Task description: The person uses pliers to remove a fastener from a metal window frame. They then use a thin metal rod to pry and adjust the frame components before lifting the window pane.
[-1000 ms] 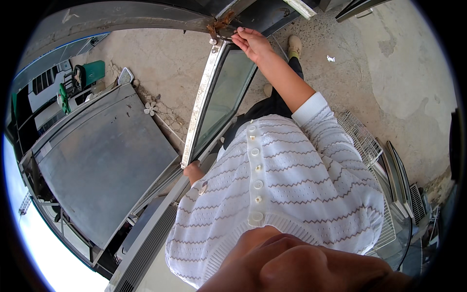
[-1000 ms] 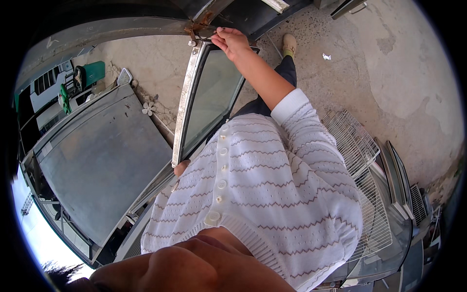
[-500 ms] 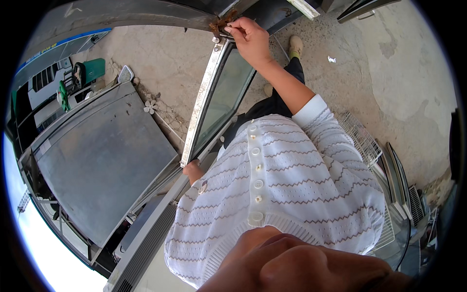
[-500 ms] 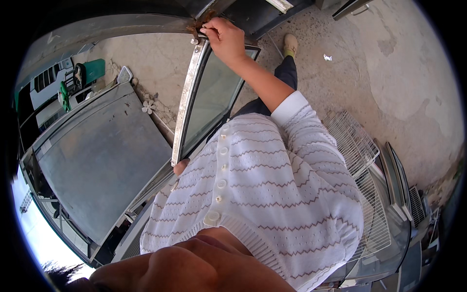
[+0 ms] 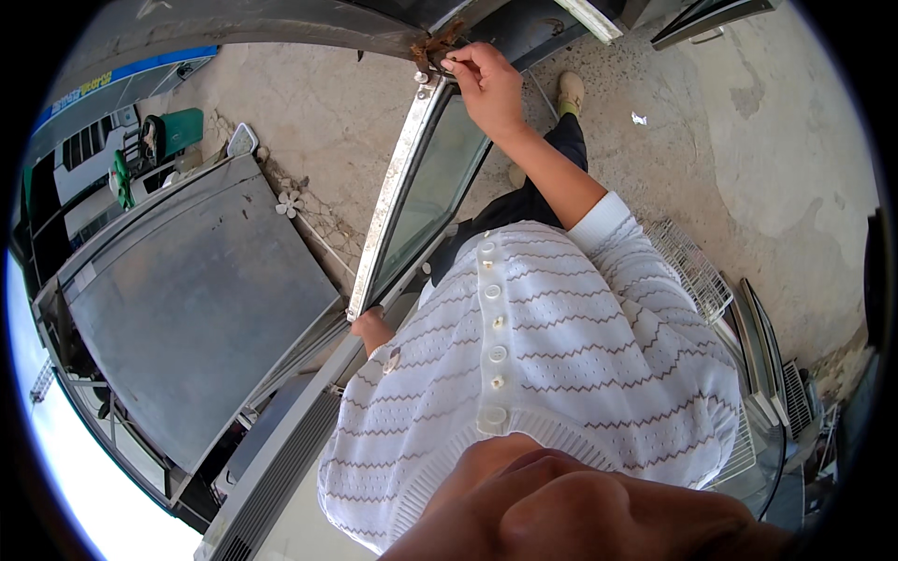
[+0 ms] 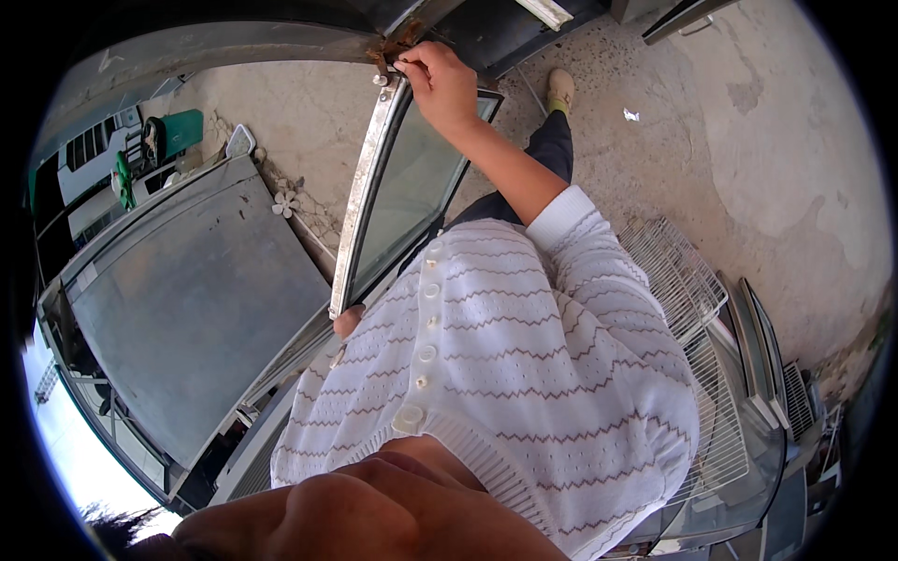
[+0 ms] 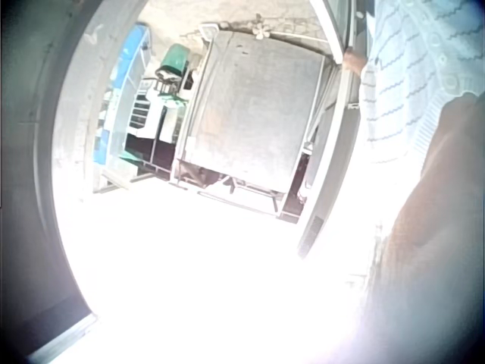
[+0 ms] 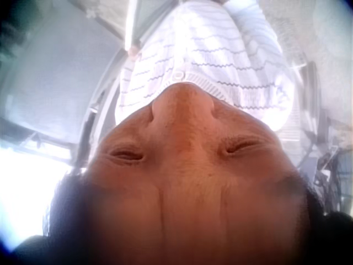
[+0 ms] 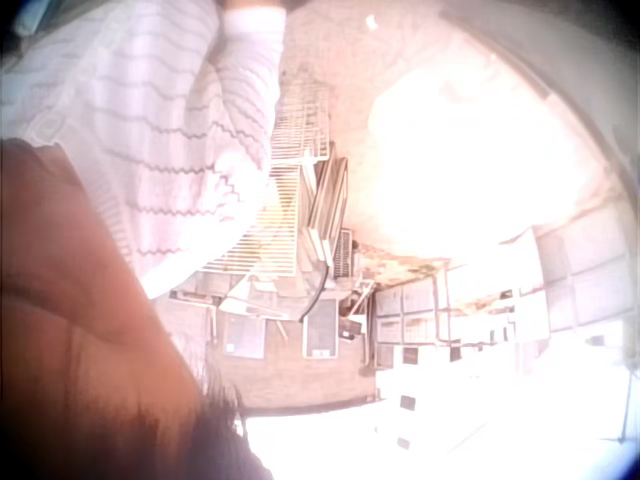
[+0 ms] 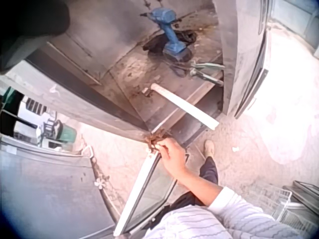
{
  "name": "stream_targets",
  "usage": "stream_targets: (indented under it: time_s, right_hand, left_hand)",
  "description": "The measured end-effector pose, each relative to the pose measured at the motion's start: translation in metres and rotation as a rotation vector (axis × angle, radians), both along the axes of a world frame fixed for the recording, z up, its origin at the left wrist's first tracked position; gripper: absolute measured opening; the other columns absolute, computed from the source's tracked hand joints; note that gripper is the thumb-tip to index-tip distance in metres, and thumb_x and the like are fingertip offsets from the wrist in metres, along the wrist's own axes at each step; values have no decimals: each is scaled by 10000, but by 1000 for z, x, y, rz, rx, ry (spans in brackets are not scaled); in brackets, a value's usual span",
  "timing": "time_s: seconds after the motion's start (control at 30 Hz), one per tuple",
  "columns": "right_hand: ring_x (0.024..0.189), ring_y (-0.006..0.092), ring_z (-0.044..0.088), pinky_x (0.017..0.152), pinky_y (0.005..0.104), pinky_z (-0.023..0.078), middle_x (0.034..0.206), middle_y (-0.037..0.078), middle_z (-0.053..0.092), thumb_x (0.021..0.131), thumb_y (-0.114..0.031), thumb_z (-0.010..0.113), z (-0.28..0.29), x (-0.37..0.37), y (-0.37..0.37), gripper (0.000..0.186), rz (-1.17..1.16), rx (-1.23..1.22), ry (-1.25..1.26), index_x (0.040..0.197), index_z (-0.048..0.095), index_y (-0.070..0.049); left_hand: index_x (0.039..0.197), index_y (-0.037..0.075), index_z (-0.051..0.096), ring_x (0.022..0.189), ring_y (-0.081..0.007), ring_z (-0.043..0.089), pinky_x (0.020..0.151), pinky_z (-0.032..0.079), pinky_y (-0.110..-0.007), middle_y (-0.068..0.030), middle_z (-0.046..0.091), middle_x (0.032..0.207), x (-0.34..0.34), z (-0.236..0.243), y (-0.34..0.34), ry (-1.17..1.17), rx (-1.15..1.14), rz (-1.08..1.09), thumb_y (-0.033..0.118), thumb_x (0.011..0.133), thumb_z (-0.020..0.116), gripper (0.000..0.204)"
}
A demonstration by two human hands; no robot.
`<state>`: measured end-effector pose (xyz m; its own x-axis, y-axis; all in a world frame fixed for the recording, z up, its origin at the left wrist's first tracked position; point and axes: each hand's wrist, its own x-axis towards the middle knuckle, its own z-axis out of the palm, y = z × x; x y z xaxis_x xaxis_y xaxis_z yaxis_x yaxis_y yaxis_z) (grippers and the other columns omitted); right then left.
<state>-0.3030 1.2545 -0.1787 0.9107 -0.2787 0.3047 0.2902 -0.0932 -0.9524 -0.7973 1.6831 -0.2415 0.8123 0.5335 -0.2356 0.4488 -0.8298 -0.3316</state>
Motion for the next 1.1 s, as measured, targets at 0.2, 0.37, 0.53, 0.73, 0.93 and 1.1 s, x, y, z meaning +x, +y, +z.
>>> stream_targets:
  time_s: [0.2,0.37,0.53,0.73,0.93,1.1]
  right_hand:
    - [667,215,627,548,319,503,802,-17,615,796,-163,654,12,-1,-10,54,23,-438,-193,837,620,-153]
    - [719,224,626,602,316,530,894,-6,616,802,-145,644,2,1,-15,105,126,-620,-333,906,641,-154]
    - [722,232,626,600,340,516,842,7,609,817,-150,631,15,23,-21,73,74,-449,-245,886,611,-139]
    - [724,250,620,601,335,504,823,33,614,827,-186,636,11,19,-21,85,114,-313,-150,848,593,-116]
    - [684,164,646,579,298,493,796,27,620,837,-150,648,2,13,-24,76,40,-18,160,861,608,-91]
    - [742,179,662,650,281,562,798,56,602,862,-110,644,-19,17,-26,139,236,725,478,903,557,-10]
  left_hand:
    - [786,162,720,855,-332,623,671,487,-441,-140,654,873,40,47,-40,97,-125,-27,219,624,680,176]
    - [800,163,724,887,-339,614,665,487,-450,-140,650,903,46,43,-39,157,-141,-94,225,623,681,192]
    - [813,166,725,857,-334,627,664,491,-449,-133,658,879,18,11,-9,71,-48,127,248,634,679,203]
    - [811,195,723,782,-323,643,626,494,-446,-107,665,808,-6,-9,16,49,8,102,270,644,673,189]
    - [812,209,721,742,-313,647,594,489,-436,-93,662,765,-11,-16,20,60,-71,122,260,642,663,187]
    - [816,196,720,764,-319,644,605,486,-442,-104,660,778,-14,-13,24,40,-67,36,250,635,656,199]
